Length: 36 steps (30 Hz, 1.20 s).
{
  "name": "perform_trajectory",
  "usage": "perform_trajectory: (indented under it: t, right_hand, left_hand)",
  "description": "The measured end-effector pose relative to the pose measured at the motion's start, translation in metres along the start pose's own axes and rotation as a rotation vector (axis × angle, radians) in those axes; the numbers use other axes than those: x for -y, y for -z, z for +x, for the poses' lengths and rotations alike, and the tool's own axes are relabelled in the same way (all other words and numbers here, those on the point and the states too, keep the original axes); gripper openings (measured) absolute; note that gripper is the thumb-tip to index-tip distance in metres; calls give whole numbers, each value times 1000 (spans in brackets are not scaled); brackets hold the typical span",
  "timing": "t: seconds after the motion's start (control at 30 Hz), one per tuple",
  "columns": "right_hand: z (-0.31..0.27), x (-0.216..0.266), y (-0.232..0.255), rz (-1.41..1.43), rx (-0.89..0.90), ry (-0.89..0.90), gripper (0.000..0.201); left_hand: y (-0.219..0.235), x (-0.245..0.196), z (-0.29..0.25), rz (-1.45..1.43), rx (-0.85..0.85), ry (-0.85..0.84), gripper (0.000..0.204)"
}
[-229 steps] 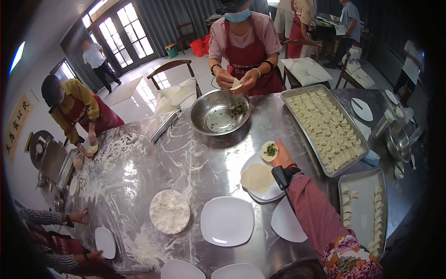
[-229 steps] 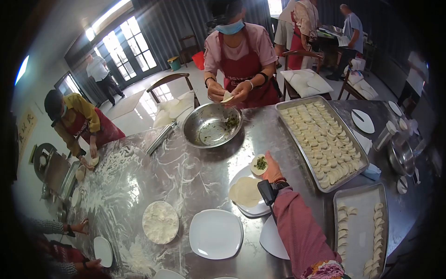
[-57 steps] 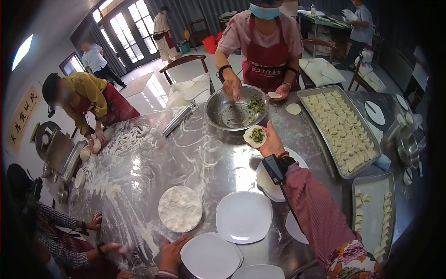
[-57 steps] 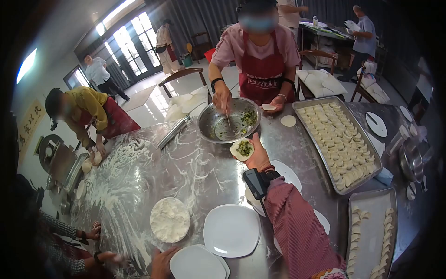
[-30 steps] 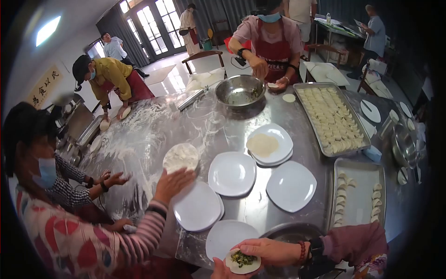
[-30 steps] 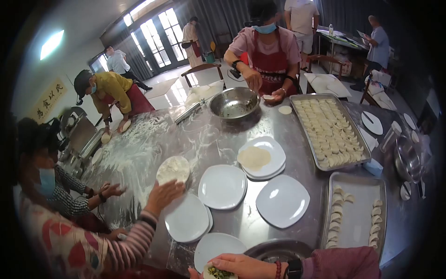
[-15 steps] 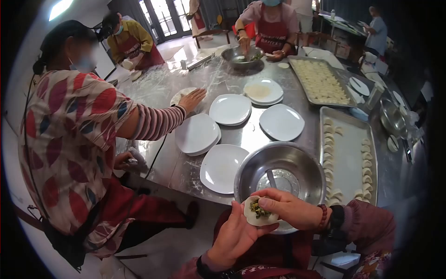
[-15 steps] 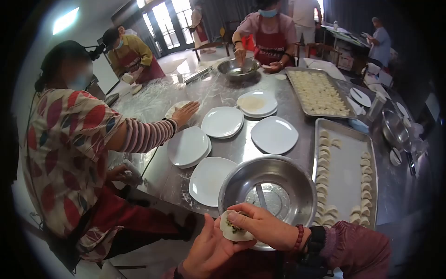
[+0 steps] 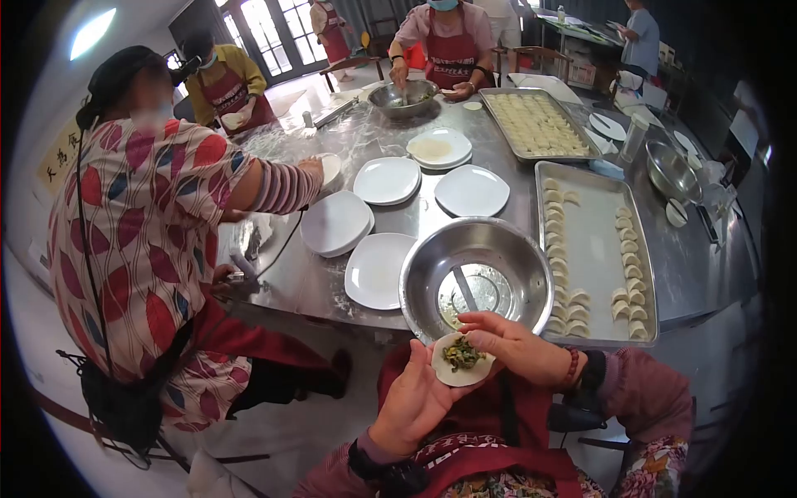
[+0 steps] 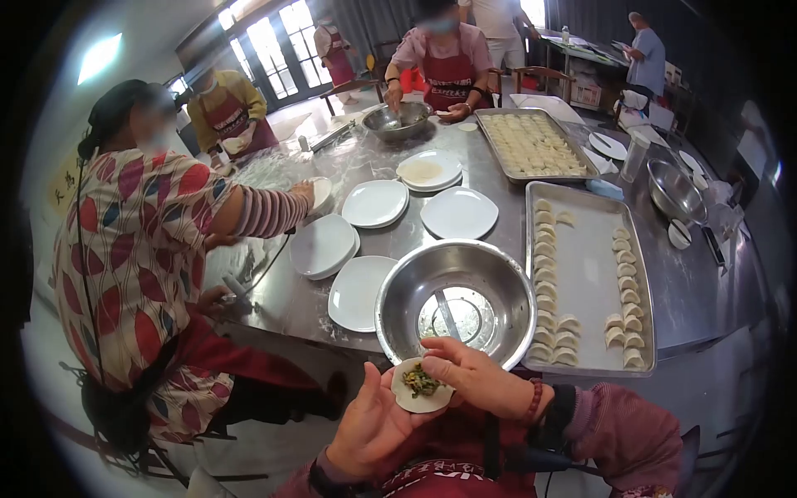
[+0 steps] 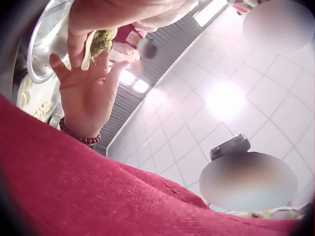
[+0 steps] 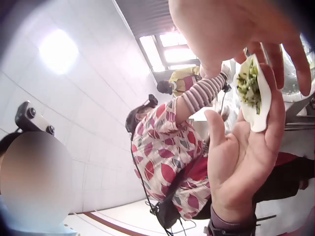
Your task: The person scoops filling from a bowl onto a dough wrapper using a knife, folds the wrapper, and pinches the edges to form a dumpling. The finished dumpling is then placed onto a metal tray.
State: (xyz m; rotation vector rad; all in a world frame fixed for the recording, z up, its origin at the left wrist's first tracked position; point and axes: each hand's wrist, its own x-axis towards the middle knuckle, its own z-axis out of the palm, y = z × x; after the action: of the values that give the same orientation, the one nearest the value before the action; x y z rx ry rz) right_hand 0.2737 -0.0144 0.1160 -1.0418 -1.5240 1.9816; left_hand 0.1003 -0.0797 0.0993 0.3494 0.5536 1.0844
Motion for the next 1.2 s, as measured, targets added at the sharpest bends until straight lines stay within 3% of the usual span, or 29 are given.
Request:
perform_trajectory:
  t: [0.03, 0.13, 0.17, 0.2, 0.27, 0.3, 0.43, 0.57, 0.67, 0.77, 0.83, 1.2]
  right_hand:
    - [-3, -2, 3, 5, -8, 9, 47]
    - [-15, -11, 13, -101, -155, 251, 38]
    - [-23, -9, 12, -349, -327, 458, 33]
    - [-28, -9, 12, -344, -334, 465, 33]
    - [-38, -15, 10, -1024, -525, 966, 32]
    - [-39, -22, 6, -1087, -566, 1063, 25]
    - [-54, -34, 8, -1207, -574, 1150, 17]
    - [-60, -36, 14, -1150, -556, 1175, 17]
    - [-61, -36, 16, -1136, -534, 1177, 18]
    - [-61, -36, 13, -1044, -535, 1105, 19]
    - [-61, -33, 10, -974, -522, 1036, 19]
    - [-58, -46, 4, -978, -491, 1019, 17]
  left_hand:
    - [-1, 0, 0, -7, -19, -12, 75]
    - [-2, -4, -3, 33, -34, -46, 75]
    - [-1, -5, -3, 43, -30, -42, 75]
    - [0, -6, -3, 44, -9, -40, 74]
    - [-2, -6, -3, 44, 10, -31, 74]
    - [-7, -5, -2, 45, 29, 0, 73]
    - [-9, 4, 4, 15, 165, 128, 71]
    - [-11, 14, 11, 26, 173, 144, 72]
    - [-9, 17, 17, -8, 189, 173, 59]
    - [-8, 20, 18, 51, 155, 245, 49]
    - [-17, 20, 15, 110, 95, 193, 42]
    - [-9, 29, 16, 225, -6, 222, 33]
